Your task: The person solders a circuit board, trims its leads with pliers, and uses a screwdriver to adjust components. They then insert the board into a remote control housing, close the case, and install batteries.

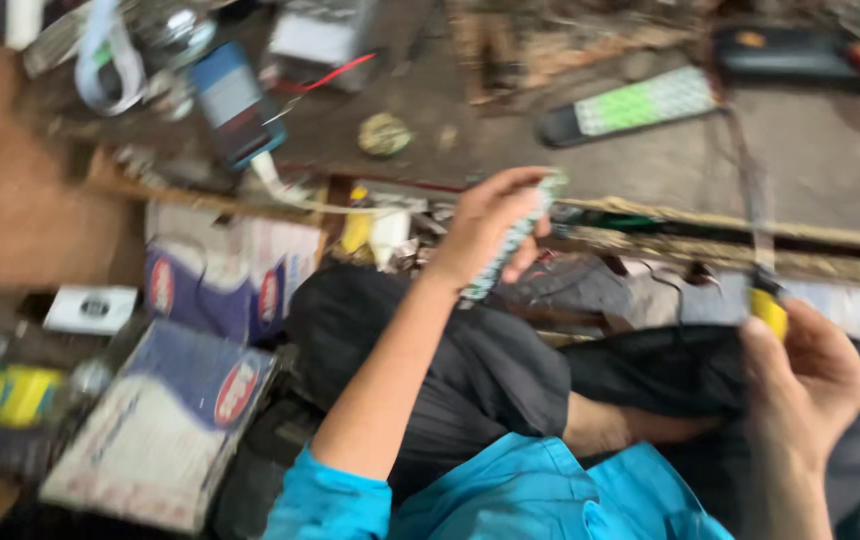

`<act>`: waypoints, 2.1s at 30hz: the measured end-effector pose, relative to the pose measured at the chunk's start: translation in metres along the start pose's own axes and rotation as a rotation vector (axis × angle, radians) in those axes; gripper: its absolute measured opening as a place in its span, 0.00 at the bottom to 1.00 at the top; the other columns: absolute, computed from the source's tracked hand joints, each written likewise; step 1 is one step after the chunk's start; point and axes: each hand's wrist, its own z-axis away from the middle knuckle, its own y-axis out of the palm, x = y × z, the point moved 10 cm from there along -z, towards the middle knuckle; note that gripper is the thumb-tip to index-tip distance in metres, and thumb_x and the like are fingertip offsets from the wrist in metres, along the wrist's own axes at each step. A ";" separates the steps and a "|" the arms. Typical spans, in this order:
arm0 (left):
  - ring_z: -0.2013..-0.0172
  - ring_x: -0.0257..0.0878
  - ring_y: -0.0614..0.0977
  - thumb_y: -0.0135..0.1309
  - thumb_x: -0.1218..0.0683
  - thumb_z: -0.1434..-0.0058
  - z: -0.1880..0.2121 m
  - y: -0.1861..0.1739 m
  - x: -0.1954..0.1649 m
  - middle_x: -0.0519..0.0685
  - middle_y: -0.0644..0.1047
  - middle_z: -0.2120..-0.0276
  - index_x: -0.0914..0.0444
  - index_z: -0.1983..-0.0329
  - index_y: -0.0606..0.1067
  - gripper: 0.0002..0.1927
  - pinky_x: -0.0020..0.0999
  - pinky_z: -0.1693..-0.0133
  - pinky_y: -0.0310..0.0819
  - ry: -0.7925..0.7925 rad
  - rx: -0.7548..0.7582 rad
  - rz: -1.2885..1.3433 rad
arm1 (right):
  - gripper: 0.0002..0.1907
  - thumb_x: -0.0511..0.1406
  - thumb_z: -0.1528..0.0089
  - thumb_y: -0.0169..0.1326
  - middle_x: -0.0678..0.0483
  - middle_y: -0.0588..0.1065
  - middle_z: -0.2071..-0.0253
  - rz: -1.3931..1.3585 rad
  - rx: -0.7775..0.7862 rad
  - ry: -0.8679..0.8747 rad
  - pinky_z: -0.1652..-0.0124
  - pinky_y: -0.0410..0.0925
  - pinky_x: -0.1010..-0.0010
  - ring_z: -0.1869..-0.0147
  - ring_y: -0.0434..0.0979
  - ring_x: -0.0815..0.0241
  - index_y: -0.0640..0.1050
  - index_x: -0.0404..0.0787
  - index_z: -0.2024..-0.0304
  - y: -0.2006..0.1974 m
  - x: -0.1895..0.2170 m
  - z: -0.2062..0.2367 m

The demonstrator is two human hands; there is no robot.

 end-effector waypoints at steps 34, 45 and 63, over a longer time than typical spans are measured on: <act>0.72 0.41 0.86 0.52 0.45 0.30 0.091 -0.104 -0.141 0.54 0.82 0.68 0.66 0.30 0.65 0.31 0.35 0.71 0.79 0.667 -0.394 -0.638 | 0.11 0.25 0.31 0.57 0.53 0.72 0.68 -0.231 0.333 0.118 0.79 0.54 0.81 0.77 0.61 0.71 0.69 0.39 0.52 0.311 0.060 0.066; 0.66 0.38 0.85 0.53 0.41 0.34 0.055 -0.143 -0.112 0.52 0.83 0.61 0.68 0.27 0.60 0.39 0.31 0.68 0.81 0.477 -0.198 -0.345 | 0.13 0.26 0.33 0.58 0.56 0.74 0.67 0.036 0.259 0.032 0.78 0.58 0.80 0.76 0.65 0.71 0.69 0.40 0.51 0.329 0.049 0.054; 0.47 0.45 0.80 0.61 0.51 0.36 0.042 -0.143 -0.099 0.58 0.76 0.45 0.68 0.23 0.55 0.43 0.36 0.48 0.80 0.524 -0.196 -0.348 | 0.11 0.26 0.33 0.60 0.47 0.76 0.68 0.128 0.311 -0.002 0.74 0.60 0.80 0.76 0.69 0.70 0.69 0.35 0.55 0.346 0.048 0.035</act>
